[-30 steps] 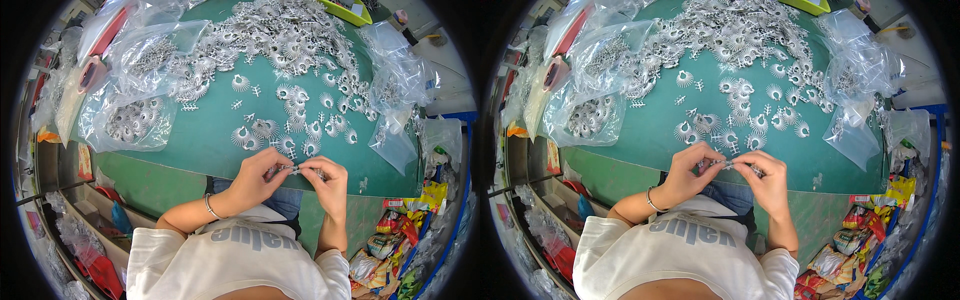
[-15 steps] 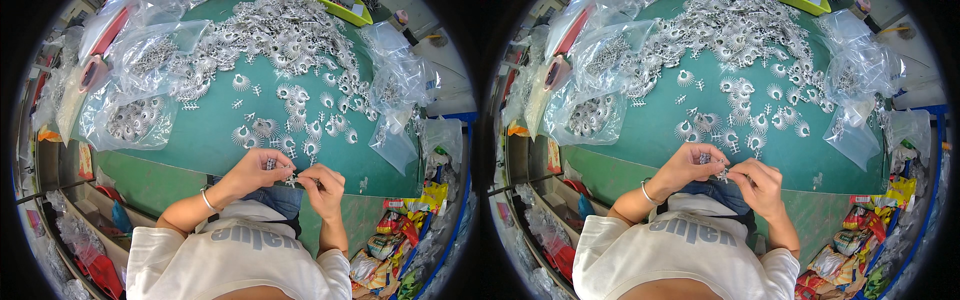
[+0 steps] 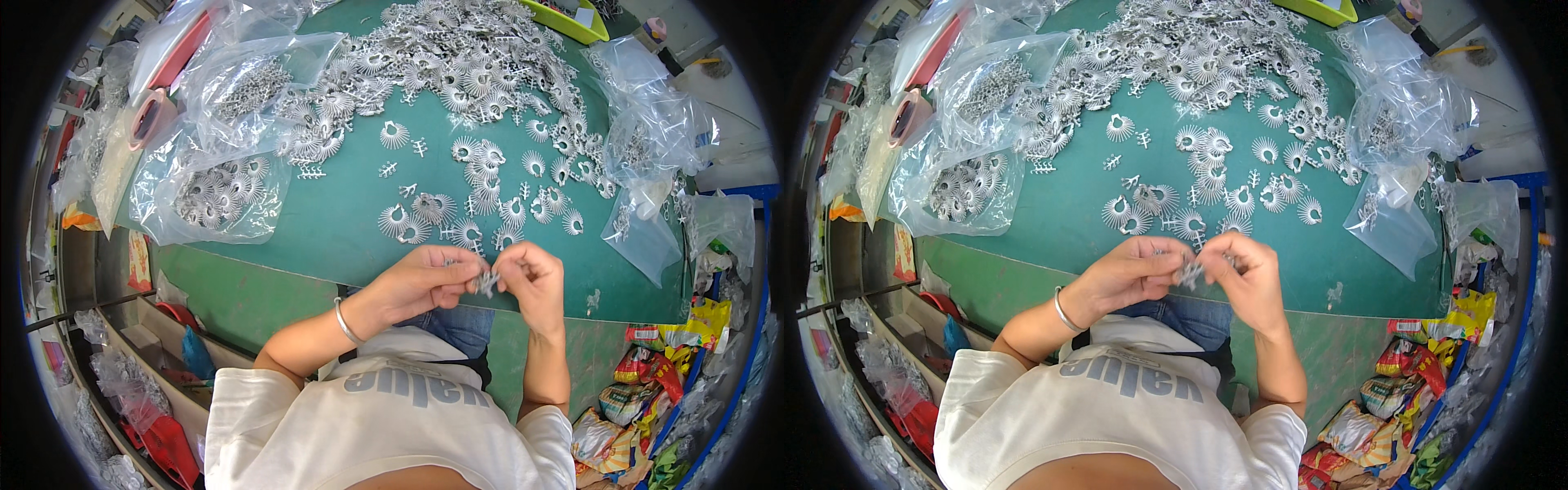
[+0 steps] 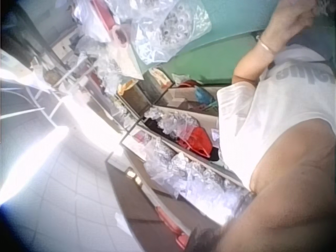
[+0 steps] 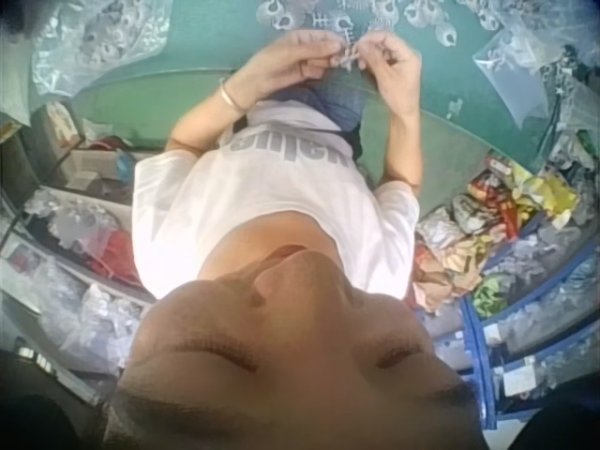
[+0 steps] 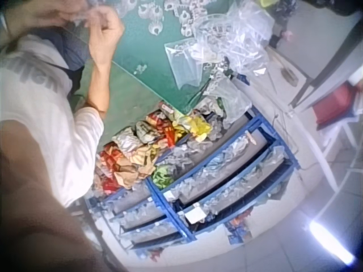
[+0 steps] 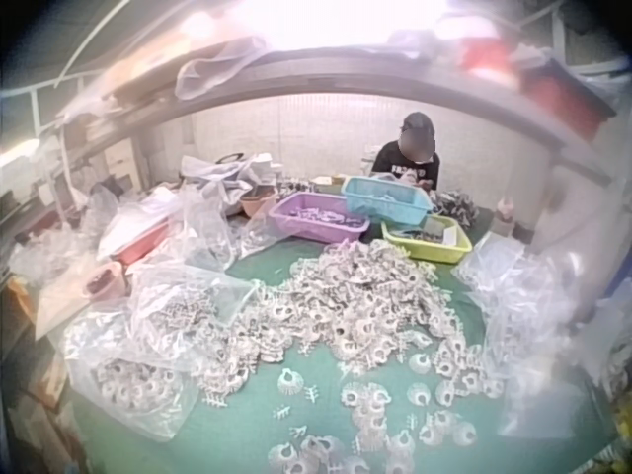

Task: The person assembles small silver-colored metal components by hand, joining them together and gathering them on a green table surface.

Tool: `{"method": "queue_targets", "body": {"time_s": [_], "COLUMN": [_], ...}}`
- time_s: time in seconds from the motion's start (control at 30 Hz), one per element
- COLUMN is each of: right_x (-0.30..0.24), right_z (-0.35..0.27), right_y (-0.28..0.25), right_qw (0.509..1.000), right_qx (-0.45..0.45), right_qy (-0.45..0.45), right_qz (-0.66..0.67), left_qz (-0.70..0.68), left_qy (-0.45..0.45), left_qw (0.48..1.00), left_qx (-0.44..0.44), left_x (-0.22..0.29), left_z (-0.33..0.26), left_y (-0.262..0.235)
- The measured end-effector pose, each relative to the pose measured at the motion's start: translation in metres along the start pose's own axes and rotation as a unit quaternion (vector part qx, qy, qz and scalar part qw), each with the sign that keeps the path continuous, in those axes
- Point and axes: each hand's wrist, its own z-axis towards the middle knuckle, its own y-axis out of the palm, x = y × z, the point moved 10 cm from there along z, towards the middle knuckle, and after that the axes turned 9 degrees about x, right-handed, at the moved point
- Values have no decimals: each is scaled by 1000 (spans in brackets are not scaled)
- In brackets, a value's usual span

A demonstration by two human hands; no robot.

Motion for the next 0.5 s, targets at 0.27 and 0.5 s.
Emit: {"method": "queue_targets", "body": {"time_s": [0.27,0.5], "right_x": [10,28], "right_z": [-12,-8], "right_y": [-9,9], "right_qw": [992,994], "right_qx": [123,4], "right_qy": [-24,79], "right_qz": [4,78], "left_qz": [90,219], "left_qy": [98,243], "left_qw": [986,936], "left_qx": [96,130], "left_x": [9,31], "left_z": [-2,-12], "left_y": [-8,-5]}}
